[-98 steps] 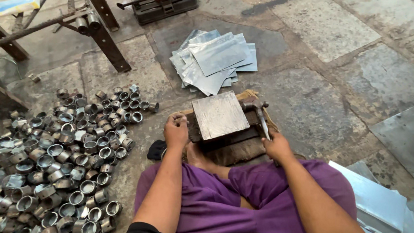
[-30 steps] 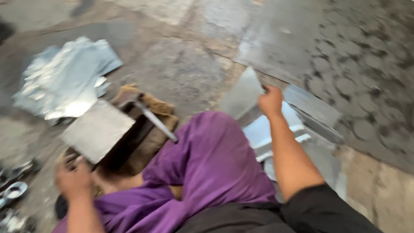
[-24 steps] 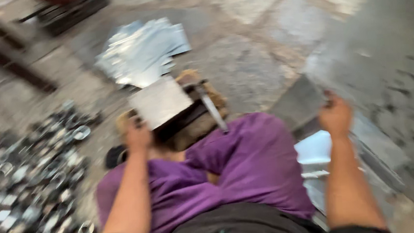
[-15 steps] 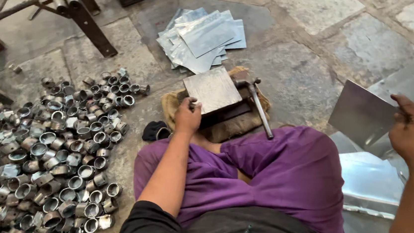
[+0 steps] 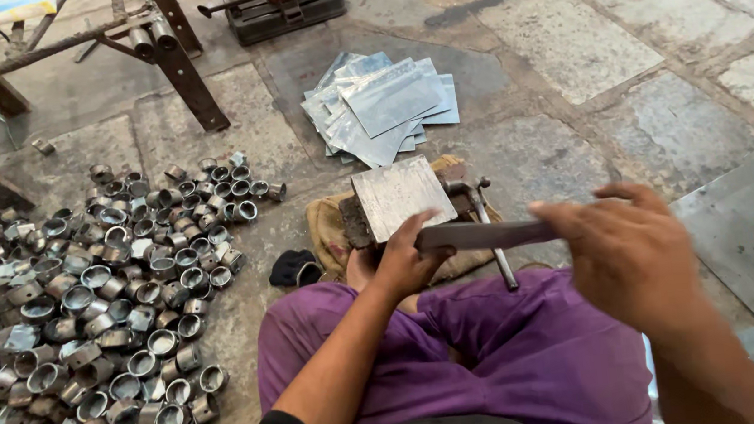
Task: The person sits on the floor and repeatedly hammers a rectangular metal sheet placed on a wooden block. They hold the sheet with one hand and strike it with a hammer in the other hand, occasionally adjusting the sheet's position.
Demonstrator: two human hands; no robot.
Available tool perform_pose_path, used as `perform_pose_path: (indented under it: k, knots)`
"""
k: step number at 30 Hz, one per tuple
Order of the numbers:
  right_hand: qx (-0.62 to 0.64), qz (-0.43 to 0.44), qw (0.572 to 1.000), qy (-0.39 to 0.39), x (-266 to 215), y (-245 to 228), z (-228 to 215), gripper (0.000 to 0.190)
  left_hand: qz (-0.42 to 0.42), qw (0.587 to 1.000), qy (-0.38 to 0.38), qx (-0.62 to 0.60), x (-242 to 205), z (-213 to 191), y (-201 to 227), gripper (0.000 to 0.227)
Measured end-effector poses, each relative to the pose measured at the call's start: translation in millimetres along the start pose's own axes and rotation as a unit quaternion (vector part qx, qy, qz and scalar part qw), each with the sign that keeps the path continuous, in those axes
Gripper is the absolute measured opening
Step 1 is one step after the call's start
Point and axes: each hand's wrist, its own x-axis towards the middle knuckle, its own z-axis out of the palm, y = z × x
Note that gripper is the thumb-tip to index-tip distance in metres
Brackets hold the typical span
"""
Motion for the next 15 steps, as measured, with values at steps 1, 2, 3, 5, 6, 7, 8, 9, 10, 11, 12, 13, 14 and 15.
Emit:
perform_pose_path:
  k: [1,2,3,5,6,7,8,9,10,11,12,13,14,15]
  knots:
    - [0.006,-0.021,1.0,0.014,10,-5,5,0.033,-0.019,0.999,0.0,-0.031,-1,1,-5,0.048]
    - [0.012,-0.042,0.999,0.027,22,-9,10,0.035,-0.042,0.997,0.002,-0.058,-2,0,-11,0.041]
    - [0.019,-0.063,0.997,0.039,32,-12,16,0.037,-0.064,0.994,0.004,-0.084,-2,-5,-19,0.033]
    - [0.029,-0.029,0.989,0.14,45,-15,25,0.036,-0.11,0.985,0.038,-0.131,-3,-17,-32,0.025]
    - [0.034,-0.012,0.981,0.188,46,-14,30,0.038,-0.133,0.977,0.07,-0.151,0,-25,-40,0.025]
    - [0.08,0.033,0.975,0.204,44,-11,37,0.038,-0.156,0.967,0.101,-0.171,4,-32,-48,0.024]
    - [0.127,0.078,0.965,0.218,39,-5,50,0.038,-0.187,0.962,0.134,-0.149,7,-37,-55,0.025]
    - [0.172,0.122,0.95,0.23,31,4,66,0.038,-0.217,0.954,0.167,-0.126,9,-40,-64,0.026]
    - [0.201,0.159,0.944,0.209,21,17,88,0.04,-0.246,0.943,0.2,-0.103,12,-45,-74,0.027]
    - [0.23,0.195,0.935,0.187,10,31,115,0.043,-0.3,0.93,0.187,-0.095,14,-49,-86,0.03]
    - [0.258,0.23,0.924,0.163,-4,47,144,0.045,-0.355,0.914,0.175,-0.087,13,-54,-102,0.033]
    - [0.238,0.289,0.921,0.109,-22,63,176,0.051,-0.408,0.895,0.162,-0.08,9,-59,-119,0.037]
    - [0.217,0.347,0.911,0.054,-39,79,210,0.057,-0.443,0.882,0.122,-0.103,7,-66,-139,0.039]
    - [0.195,0.365,0.91,0.013,-60,91,243,0.058,-0.477,0.866,0.082,-0.126,8,-70,-160,0.041]
